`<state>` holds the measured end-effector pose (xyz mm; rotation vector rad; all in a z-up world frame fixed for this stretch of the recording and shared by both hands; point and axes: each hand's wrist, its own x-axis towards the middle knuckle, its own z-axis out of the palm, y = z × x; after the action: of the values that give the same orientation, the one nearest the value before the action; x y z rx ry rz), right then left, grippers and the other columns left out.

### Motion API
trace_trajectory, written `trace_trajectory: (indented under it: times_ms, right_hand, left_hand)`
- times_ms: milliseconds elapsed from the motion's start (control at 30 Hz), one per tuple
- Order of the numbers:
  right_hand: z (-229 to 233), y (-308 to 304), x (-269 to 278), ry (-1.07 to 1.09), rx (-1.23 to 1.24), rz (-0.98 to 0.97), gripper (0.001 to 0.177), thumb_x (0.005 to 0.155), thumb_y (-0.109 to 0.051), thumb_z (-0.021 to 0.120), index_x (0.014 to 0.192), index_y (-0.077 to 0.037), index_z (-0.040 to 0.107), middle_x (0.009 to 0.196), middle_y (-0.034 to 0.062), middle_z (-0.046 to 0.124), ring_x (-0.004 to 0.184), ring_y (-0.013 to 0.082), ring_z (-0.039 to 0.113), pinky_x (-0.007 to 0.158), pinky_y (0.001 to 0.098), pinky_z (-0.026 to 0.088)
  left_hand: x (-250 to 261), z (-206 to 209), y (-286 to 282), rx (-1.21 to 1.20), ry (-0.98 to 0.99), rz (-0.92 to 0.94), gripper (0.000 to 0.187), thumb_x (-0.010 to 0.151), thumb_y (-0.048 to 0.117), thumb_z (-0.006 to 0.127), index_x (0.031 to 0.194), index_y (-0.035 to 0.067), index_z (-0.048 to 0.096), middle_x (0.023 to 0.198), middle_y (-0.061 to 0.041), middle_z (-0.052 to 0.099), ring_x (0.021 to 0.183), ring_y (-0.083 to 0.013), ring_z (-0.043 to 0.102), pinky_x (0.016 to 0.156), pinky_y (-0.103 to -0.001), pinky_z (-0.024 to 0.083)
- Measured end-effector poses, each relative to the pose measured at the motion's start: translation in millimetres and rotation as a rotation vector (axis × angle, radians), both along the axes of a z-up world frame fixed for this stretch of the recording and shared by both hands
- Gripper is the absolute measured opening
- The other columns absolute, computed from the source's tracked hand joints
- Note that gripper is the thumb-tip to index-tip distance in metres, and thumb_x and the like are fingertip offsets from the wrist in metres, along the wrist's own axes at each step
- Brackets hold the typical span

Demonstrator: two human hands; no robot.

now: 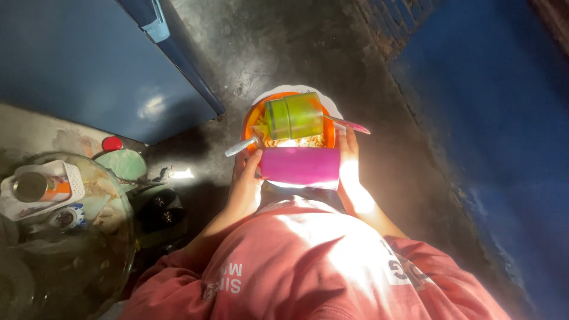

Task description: The person carries a stack of dishes and utensils from a living area into a kitchen. They hold a purple cup, a green glass, and a plate with food and cutlery, then place the stack onto a kitchen counter.

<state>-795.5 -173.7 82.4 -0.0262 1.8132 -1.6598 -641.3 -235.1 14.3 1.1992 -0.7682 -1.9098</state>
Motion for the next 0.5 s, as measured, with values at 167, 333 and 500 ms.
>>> trace_trajectory:
  times_ms: [167,333,500]
  right_hand:
    - [-40.9,-5.9,-42.3,0.101,-0.192,0.108,0.051,0.108,-0.027,0.047,0.151,-0.001,0.038,0.147,0.0287,0.048,0.136,0.0431,0.052,0.106,0.0542,0.048]
    - [-58.4,-18.5,-84.6,0.137,-0.216,0.168,0.048,0.11,-0.026,0.043,0.15,-0.001,0.038,0.146,0.026,0.049,0.136,0.0395,0.052,0.106,0.0515,0.049]
    - [-79.1,-30.7,-124.3,0.131,-0.295,0.222,0.043,0.11,-0.023,0.043,0.146,0.0,0.042,0.132,0.0207,0.056,0.126,0.0317,0.061,0.101,0.0447,0.054]
  left_hand:
    - [-27.4,16.9,-10.6,0.011,0.03,-0.001,0.06,0.094,0.025,0.068,0.146,0.012,0.041,0.142,-0.012,0.04,0.127,-0.0285,0.04,0.103,-0.062,0.041]
    - [-48.3,5.5,-22.9,0.021,0.04,0.028,0.065,0.094,0.025,0.067,0.15,0.013,0.037,0.149,-0.011,0.034,0.136,-0.0297,0.034,0.108,-0.064,0.034]
    - [-88.9,22.6,-27.8,-0.015,0.058,0.006,0.072,0.097,0.024,0.064,0.157,0.012,0.025,0.159,-0.013,0.021,0.146,-0.0384,0.022,0.11,-0.073,0.017]
